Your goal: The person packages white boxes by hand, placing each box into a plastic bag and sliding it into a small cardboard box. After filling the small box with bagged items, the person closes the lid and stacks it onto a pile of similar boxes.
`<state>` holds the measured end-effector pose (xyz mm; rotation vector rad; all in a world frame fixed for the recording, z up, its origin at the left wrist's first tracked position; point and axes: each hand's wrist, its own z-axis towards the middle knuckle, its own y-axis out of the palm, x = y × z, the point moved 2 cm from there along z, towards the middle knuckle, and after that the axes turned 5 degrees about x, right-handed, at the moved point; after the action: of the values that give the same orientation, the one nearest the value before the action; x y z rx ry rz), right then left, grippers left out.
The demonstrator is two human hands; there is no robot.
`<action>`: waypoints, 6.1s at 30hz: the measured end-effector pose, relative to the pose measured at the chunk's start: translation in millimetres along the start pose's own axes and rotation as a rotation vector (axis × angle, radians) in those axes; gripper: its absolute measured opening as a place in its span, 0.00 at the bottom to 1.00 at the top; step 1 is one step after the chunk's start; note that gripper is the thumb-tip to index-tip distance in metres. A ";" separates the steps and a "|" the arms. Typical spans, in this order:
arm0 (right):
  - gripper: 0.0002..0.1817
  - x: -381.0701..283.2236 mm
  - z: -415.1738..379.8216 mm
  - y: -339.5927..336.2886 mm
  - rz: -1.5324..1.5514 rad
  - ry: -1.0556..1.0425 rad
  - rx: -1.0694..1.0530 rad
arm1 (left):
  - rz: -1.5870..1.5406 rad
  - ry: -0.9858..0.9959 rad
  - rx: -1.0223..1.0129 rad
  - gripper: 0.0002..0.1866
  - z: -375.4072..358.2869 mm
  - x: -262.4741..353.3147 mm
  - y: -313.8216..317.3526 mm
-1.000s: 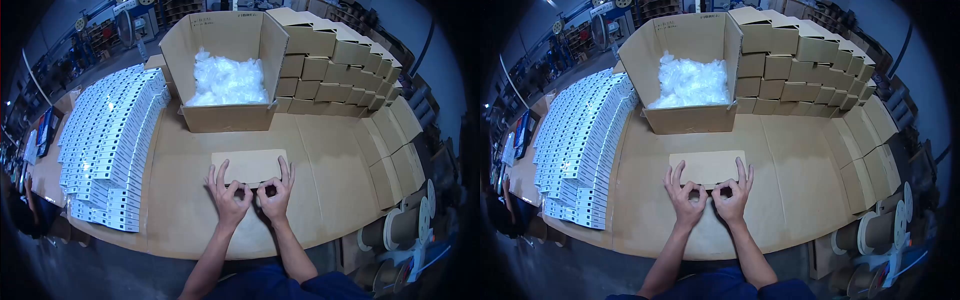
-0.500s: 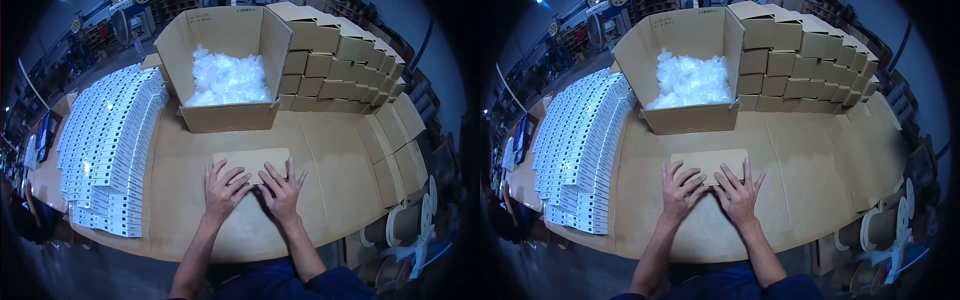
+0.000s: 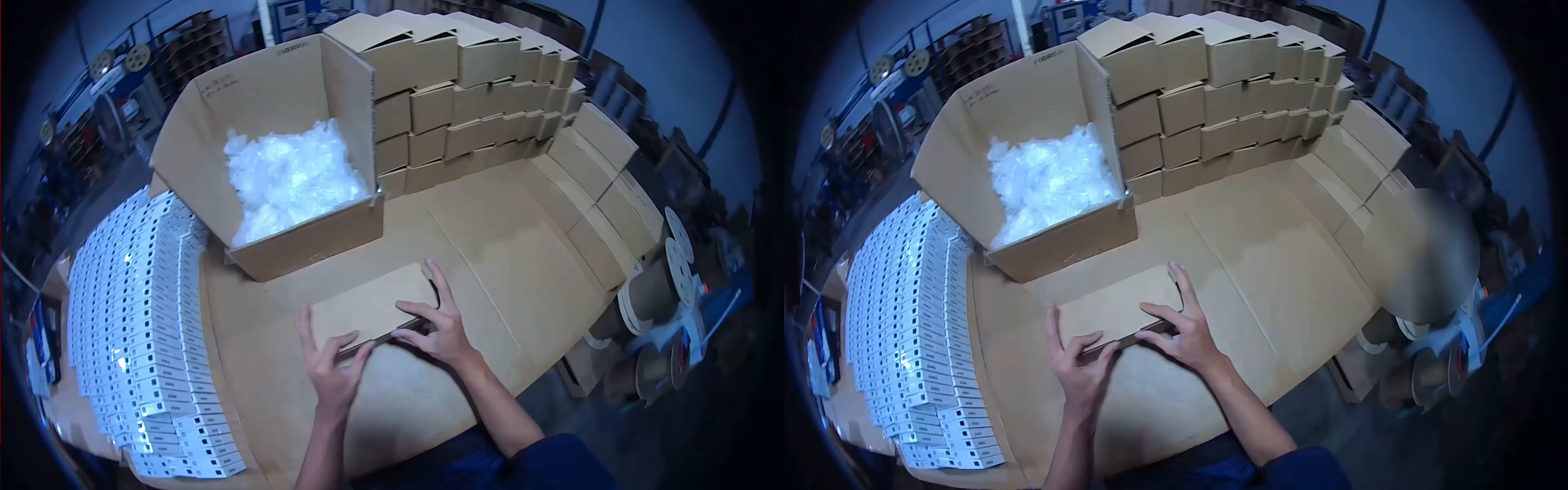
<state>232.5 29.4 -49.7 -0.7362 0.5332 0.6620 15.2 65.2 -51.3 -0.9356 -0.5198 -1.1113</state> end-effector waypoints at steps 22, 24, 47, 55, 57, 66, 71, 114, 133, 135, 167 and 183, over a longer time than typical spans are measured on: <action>0.47 50.4 -25.2 -218.5 -0.014 0.249 0.199 | -0.549 0.073 -0.447 0.40 53.7 78.0 119.4; 0.45 52.2 -23.8 -286.3 -0.154 0.189 0.358 | -0.616 0.166 -0.597 0.39 82.8 131.7 178.0; 0.31 248.5 42.0 -654.8 -0.513 0.229 0.709 | -0.273 1.091 -0.813 0.32 214.6 448.1 681.3; 0.33 258.3 34.3 -670.6 -0.426 0.403 0.590 | -0.281 1.238 -0.857 0.32 212.4 425.0 692.7; 0.33 261.6 35.9 -671.7 -0.496 0.342 0.574 | -0.274 1.300 -0.814 0.32 212.0 423.5 694.8; 0.31 250.7 38.4 -665.5 -0.470 0.316 0.550 | -0.033 1.291 -0.862 0.42 204.1 428.5 688.0; 0.35 213.6 46.1 -663.9 -0.882 0.371 0.473 | -0.220 1.127 -0.675 0.37 194.3 384.9 585.0; 0.48 36.4 383.6 -119.3 -0.228 -0.380 0.119 | 0.842 -0.074 -0.209 0.53 378.4 293.8 56.5; 0.78 24.6 9.1 -48.0 0.883 0.355 -0.303 | -0.613 -0.388 0.063 0.13 33.6 -14.5 -57.0; 0.78 21.2 -23.9 -42.8 0.763 0.465 -0.376 | -0.636 -0.657 0.159 0.10 6.7 -25.7 -47.5; 0.35 70.6 102.8 31.5 0.079 0.174 -0.227 | -0.004 -0.121 0.437 0.21 82.2 -62.2 53.3; 0.21 114.9 99.3 28.9 0.311 0.578 0.157 | -0.084 -0.078 0.458 0.28 99.0 -90.6 60.2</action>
<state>310.3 160.7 -74.1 -0.6990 1.2355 0.6818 44.3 204.2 -89.8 -0.5613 -0.8431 -0.9757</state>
